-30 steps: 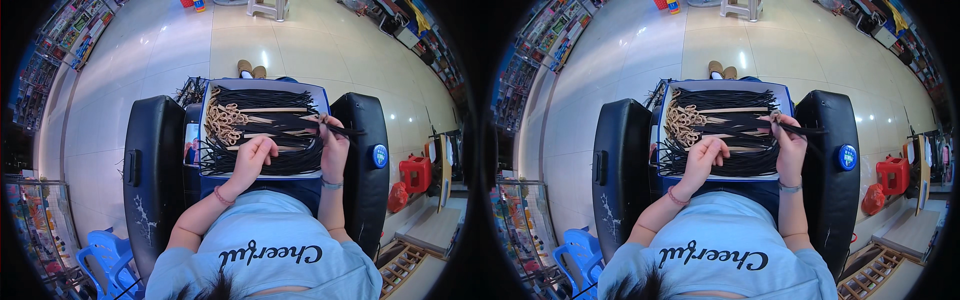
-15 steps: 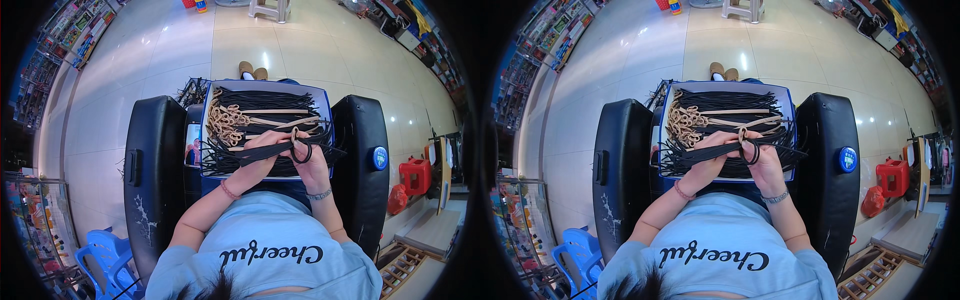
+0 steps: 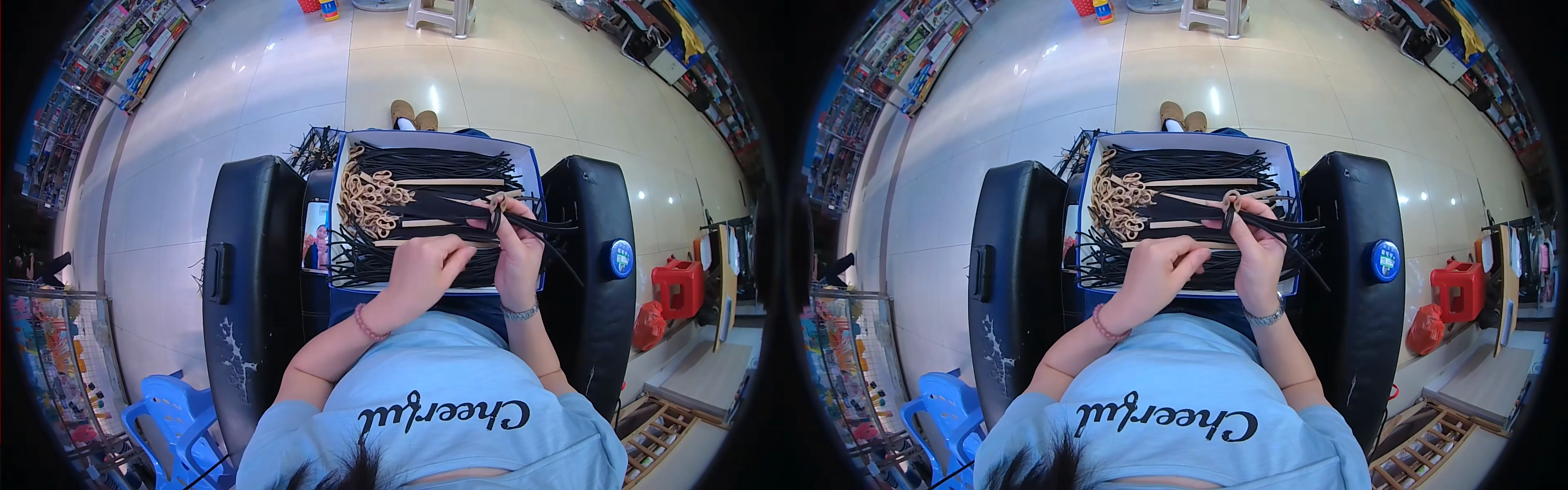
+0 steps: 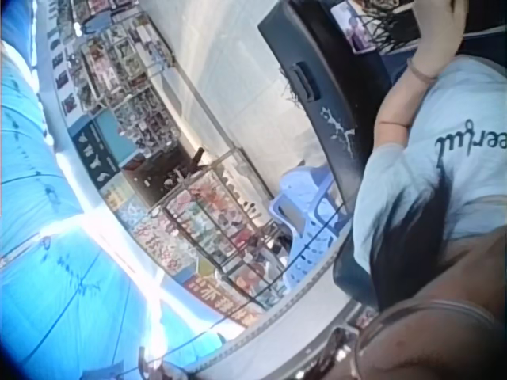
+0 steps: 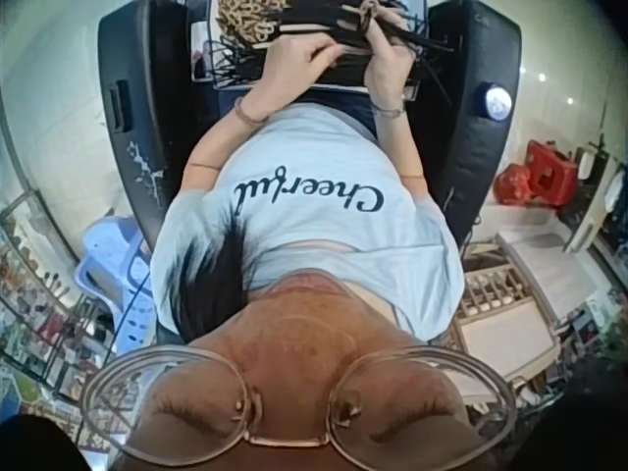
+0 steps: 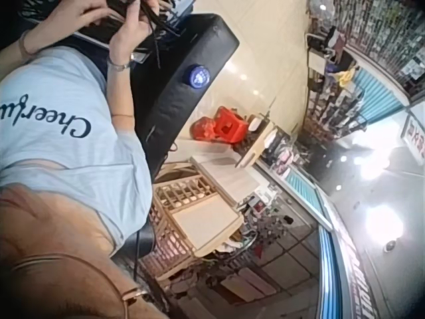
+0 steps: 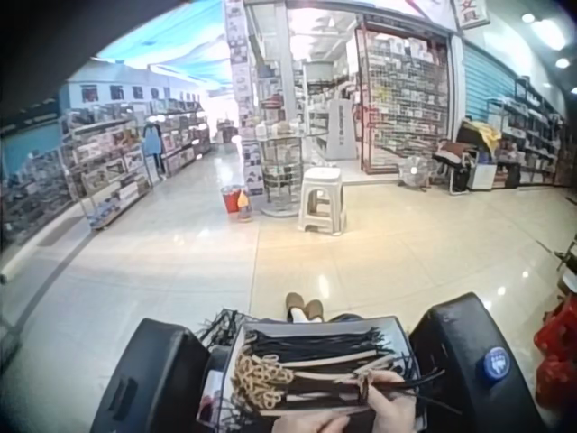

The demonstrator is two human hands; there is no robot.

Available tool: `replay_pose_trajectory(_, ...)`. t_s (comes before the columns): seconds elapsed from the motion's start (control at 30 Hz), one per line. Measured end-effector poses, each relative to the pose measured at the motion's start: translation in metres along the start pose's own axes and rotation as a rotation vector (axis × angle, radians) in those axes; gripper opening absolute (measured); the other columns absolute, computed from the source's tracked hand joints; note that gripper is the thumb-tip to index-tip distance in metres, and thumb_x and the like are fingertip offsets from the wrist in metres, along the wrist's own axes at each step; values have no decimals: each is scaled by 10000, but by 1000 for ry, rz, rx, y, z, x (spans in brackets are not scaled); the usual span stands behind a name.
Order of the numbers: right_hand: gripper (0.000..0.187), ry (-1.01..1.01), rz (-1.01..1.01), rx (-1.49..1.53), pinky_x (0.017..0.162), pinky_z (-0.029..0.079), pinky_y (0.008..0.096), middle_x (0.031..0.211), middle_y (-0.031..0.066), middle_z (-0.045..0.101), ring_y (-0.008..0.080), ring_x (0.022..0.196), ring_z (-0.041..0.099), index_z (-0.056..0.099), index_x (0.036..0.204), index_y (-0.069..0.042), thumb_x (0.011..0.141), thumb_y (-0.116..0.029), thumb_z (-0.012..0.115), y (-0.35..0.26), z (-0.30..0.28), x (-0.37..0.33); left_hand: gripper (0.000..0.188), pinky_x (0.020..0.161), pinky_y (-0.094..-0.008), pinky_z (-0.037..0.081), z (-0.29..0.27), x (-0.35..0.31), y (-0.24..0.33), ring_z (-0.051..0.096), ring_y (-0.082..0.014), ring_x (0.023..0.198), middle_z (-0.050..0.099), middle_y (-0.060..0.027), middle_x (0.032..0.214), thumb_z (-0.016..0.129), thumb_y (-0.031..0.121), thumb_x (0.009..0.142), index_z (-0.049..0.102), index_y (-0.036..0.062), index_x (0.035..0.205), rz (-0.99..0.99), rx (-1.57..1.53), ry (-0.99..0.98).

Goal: The person holds a smartphone and then repeatedly loops and connects black straps through elastic rings by hand from a box.

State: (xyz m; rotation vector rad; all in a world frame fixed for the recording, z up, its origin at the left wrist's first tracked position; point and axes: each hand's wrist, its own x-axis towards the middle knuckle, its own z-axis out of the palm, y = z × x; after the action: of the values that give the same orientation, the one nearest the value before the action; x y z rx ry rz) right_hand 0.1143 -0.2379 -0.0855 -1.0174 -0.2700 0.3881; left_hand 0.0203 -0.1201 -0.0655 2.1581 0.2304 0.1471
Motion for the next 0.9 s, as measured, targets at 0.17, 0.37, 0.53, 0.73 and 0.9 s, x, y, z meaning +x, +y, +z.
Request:
replay_pose_trajectory(0.17, 235, 43, -36, -78, 797, 492, 253, 1035, 90, 621, 130, 906, 607, 520, 1106, 11, 873, -2, 545, 13, 11, -4, 149, 575, -250, 496, 6, 7, 11, 623, -143, 641, 636, -81, 776, 641, 60, 811, 598, -10, 934, 92, -278, 297)
replay_pose_trajectory(0.37, 234, 60, -3, -4, 804, 484, 253, 1040, 83, 620, 121, 919, 600, 526, 1102, 8, 870, 2, 553, 15, 20, -3, 122, 593, -263, 495, 10, 15, -2, 622, -160, 658, 608, -96, 766, 640, 36, 806, 562, -10, 888, 165, -199, 351)
replay_pose_trajectory(0.53, 236, 43, -6, -41, 824, 481, 260, 1053, 90, 614, 127, 923, 600, 527, 1102, 11, 867, 10, 551, 15, 19, -3, 99, 596, -265, 469, 9, 15, -1, 582, -164, 646, 568, -90, 738, 623, 31, 814, 541, -13, 846, 156, -242, 345)
replay_pose_trajectory(0.73, 243, -38, -98, -86, 862, 479, 286, 1063, 105, 607, 175, 982, 600, 517, 1115, 29, 873, 21, 528, 10, 21, 0, 98, 626, -273, 433, 4, 16, 1, 533, -165, 682, 516, -79, 751, 609, 36, 817, 522, -10, 819, 196, -318, 310)
replay_pose_trajectory(0.9, 229, -99, -101, -108, 871, 487, 305, 1056, 117, 603, 224, 1039, 588, 519, 1107, 48, 879, 29, 505, 9, 21, 1, 96, 662, -277, 422, 4, 15, -2, 516, -163, 724, 519, -77, 797, 605, 46, 819, 529, -13, 820, 209, -359, 268)
